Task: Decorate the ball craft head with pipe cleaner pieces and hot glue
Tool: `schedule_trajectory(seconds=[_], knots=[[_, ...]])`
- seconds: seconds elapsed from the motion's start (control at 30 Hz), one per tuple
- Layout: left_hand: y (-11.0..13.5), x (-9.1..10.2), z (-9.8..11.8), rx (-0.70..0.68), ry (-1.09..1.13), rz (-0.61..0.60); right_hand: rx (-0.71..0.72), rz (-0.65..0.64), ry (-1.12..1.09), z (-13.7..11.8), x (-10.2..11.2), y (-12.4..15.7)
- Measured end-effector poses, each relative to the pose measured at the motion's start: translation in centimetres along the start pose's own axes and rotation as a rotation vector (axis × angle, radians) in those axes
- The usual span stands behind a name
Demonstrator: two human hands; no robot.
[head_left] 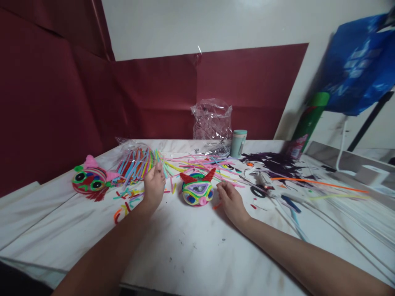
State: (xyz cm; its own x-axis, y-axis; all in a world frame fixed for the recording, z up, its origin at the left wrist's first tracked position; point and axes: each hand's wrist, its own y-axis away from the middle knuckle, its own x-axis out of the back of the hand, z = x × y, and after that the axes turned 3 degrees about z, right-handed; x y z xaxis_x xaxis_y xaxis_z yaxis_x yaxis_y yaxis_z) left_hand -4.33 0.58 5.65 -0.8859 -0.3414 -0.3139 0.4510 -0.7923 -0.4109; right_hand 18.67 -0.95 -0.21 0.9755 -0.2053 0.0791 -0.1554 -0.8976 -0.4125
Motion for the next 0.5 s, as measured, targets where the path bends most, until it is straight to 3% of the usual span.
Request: schedule_trajectory(seconds=[0.13,0.37,0.5], knots=[[0.0,0.1,-0.1,0.014,0.002,-0.011,0.005,0.047,-0.162,-2.7,1.8,-2.2],[0.6,-0.4,0.3,-0.029,-0.044,-0.03,0.169,0.303,-0.479,-9.7,8.9,-7.0],[1.8,-0.8,0.9,-0.131,-0.095,-0.081,0.217,0.309,-0.528,-10.8,9.5,-7.1]])
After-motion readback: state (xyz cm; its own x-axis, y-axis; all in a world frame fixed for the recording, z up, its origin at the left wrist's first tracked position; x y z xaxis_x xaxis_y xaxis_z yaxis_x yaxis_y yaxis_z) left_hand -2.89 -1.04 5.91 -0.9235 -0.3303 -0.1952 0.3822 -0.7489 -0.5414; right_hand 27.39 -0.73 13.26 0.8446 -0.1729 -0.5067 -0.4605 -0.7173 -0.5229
